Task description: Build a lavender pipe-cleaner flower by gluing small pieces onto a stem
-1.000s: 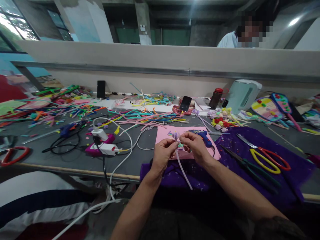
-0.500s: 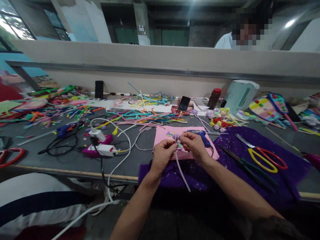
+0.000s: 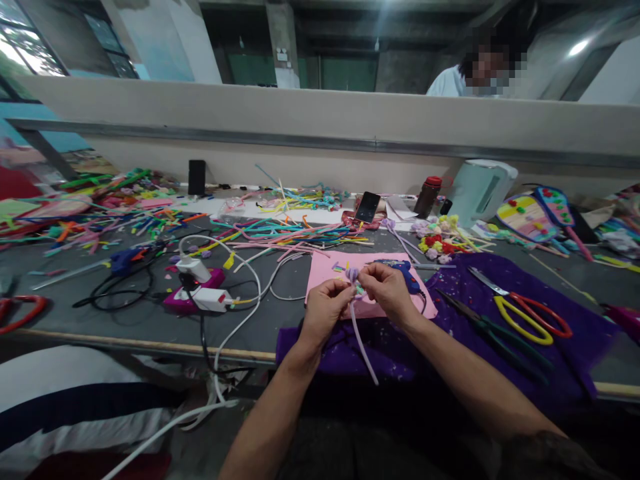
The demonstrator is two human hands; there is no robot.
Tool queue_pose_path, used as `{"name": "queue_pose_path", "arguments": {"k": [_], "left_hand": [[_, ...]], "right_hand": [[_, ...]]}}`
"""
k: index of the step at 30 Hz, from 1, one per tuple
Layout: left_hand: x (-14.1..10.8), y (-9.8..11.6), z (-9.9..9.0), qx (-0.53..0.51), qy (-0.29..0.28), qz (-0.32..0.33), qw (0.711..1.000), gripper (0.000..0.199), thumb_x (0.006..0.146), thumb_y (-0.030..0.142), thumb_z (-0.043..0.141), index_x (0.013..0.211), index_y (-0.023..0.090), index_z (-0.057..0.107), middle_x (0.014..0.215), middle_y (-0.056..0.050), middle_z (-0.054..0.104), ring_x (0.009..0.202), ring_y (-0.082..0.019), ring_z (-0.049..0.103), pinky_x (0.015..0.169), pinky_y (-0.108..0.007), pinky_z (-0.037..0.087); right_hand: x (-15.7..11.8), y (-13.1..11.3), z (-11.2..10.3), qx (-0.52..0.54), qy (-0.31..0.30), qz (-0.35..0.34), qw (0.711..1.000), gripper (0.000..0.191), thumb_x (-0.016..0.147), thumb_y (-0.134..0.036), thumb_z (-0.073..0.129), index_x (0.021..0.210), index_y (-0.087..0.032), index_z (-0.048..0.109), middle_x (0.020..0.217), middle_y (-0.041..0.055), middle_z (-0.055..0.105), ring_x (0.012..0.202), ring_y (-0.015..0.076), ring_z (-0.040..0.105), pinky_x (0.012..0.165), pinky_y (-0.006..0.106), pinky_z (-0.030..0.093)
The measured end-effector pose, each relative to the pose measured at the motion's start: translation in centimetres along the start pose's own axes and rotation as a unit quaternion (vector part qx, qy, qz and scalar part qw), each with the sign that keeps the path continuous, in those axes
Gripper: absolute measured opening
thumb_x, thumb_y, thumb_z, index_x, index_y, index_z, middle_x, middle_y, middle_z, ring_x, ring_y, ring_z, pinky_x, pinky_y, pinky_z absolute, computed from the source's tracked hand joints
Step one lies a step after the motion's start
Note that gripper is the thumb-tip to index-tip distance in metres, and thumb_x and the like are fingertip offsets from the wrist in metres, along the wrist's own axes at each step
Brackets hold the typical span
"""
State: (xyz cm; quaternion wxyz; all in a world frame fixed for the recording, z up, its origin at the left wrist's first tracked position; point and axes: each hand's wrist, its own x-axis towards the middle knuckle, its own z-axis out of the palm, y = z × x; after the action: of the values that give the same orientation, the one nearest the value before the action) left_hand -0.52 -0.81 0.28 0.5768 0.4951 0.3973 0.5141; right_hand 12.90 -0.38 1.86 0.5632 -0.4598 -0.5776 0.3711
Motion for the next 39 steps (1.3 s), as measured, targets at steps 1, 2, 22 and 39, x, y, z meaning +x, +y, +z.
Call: {"name": "queue_pose_path", "arguments": {"k": [1,2,22,39], "left_hand": [[0.0,-0.02,-0.01,-0.007,-0.001,-0.009,1.0,0.025,0.06,0.036,0.069,0.064,0.014,0.058,0.046,0.006,0.046,0.038,-0.004,0.037,0.038,-0.016,0.029],[0.0,-0.04,-0.03,-0.014,-0.003,-0.017,1.0,0.025,0.059,0.036,0.07,0.064,0.014,0.058,0.046,0.005,0.046,0.038,-0.004,0.037,0.038,-0.016,0.03],[0.02,0.23,0.07,-0.032,-0.009,-0.041,0.999,0.026,0.057,0.036,0.071,0.062,0.014,0.058,0.044,0.005,0.048,0.035,-0.004,0.039,0.037,-0.016,0.034],[0.18,-0.32,-0.13,-0.019,-0.023,-0.032,0.999,0.026,0.06,0.037,0.069,0.067,0.014,0.059,0.049,0.004,0.051,0.038,-0.004,0.042,0.037,-0.016,0.033]], "right_hand": [[-0.04,-0.01,0.01,-0.011,0.0,-0.01,1.0,0.019,0.071,-0.032,0.056,0.062,-0.016,0.053,0.051,-0.0039,0.045,0.043,0.0065,0.038,0.041,0.019,0.03],[-0.07,-0.01,0.02,-0.021,0.0,-0.019,1.0,0.019,0.071,-0.033,0.056,0.062,-0.017,0.053,0.052,-0.0036,0.046,0.043,0.0067,0.038,0.041,0.019,0.03],[-0.32,0.45,0.41,-0.08,0.023,-0.044,0.996,0.02,0.074,-0.034,0.054,0.062,-0.019,0.051,0.054,-0.0034,0.049,0.045,0.0087,0.043,0.045,0.021,0.034],[-0.53,0.22,0.63,-0.026,0.027,0.003,0.999,0.024,0.073,-0.035,0.055,0.058,-0.018,0.05,0.045,-0.0053,0.046,0.039,0.0077,0.041,0.041,0.021,0.032]]}}
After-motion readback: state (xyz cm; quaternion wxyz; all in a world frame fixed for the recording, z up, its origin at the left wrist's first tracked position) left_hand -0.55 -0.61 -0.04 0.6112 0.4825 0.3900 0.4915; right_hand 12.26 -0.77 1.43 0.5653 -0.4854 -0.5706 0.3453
